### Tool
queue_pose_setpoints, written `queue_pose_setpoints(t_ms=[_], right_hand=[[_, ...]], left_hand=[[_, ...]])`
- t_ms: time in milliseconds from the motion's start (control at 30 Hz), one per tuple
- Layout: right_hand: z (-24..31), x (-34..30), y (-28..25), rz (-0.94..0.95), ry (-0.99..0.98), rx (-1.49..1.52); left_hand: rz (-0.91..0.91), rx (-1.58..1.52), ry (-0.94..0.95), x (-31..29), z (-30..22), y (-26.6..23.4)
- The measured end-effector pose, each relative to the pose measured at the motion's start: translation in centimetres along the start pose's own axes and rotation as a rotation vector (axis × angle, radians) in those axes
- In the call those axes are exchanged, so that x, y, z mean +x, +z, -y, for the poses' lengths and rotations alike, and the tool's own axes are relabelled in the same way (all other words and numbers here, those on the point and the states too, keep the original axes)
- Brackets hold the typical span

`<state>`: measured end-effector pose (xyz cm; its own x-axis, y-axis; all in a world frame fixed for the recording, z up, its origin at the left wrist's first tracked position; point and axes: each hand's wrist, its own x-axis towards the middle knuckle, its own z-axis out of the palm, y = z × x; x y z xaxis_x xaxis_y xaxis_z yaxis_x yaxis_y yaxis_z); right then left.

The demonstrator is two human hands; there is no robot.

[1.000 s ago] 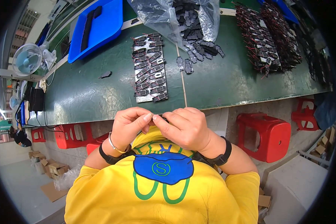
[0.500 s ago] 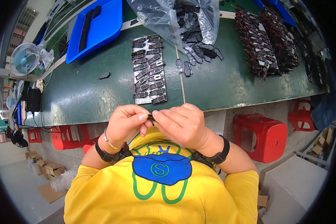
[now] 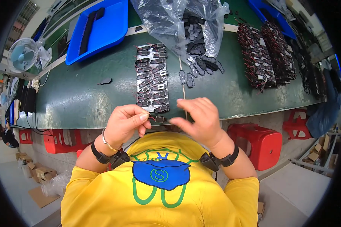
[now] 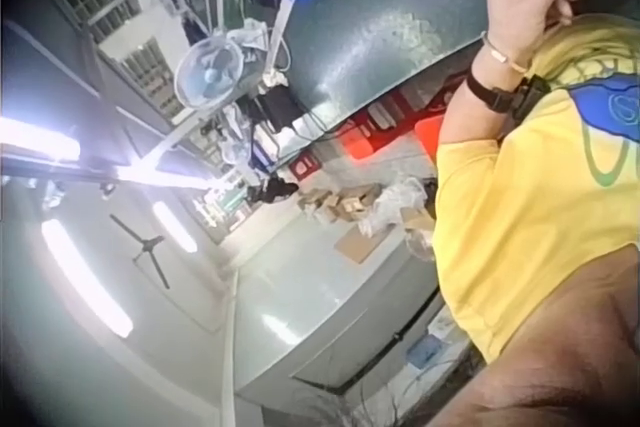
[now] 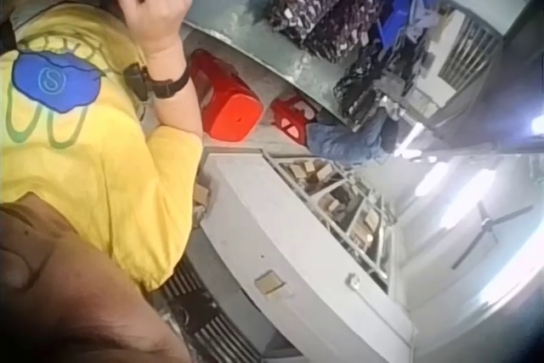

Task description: The person picks up a stack of speaker components, takes a single speaker, and presses a small black part onto it by hand. They then place the assembled unit onto a metal plate and repeat the process.

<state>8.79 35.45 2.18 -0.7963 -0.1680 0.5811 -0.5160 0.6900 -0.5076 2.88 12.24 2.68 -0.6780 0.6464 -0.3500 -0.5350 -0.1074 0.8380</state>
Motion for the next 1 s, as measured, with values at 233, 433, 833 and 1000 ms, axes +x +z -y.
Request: queue_pose_setpoints(t_ms=[233, 433, 833, 1000], right_hand=[[-2.9, -0.5, -1.6, 0.024, 0.227, -0.085], [-3.6, 1.5, -1.4, 0.032, 0.434, -0.059], [-4.2, 3.8, 0.4, 0.108, 0.269, -0.316], [-4.5, 3.3, 0.0, 0.104, 0.309, -0.279]], left_hand=[[-0.03, 0.048, 0.035, -0.3, 0.3, -0.7], [-0.065, 0.047, 0.077, -0.6, 0.8, -0.7], [-0.057, 0.072, 0.084, -0.9, 0.7, -0.8], [-0.017, 0.059, 0.076, -0.7, 0.6, -0.7]])
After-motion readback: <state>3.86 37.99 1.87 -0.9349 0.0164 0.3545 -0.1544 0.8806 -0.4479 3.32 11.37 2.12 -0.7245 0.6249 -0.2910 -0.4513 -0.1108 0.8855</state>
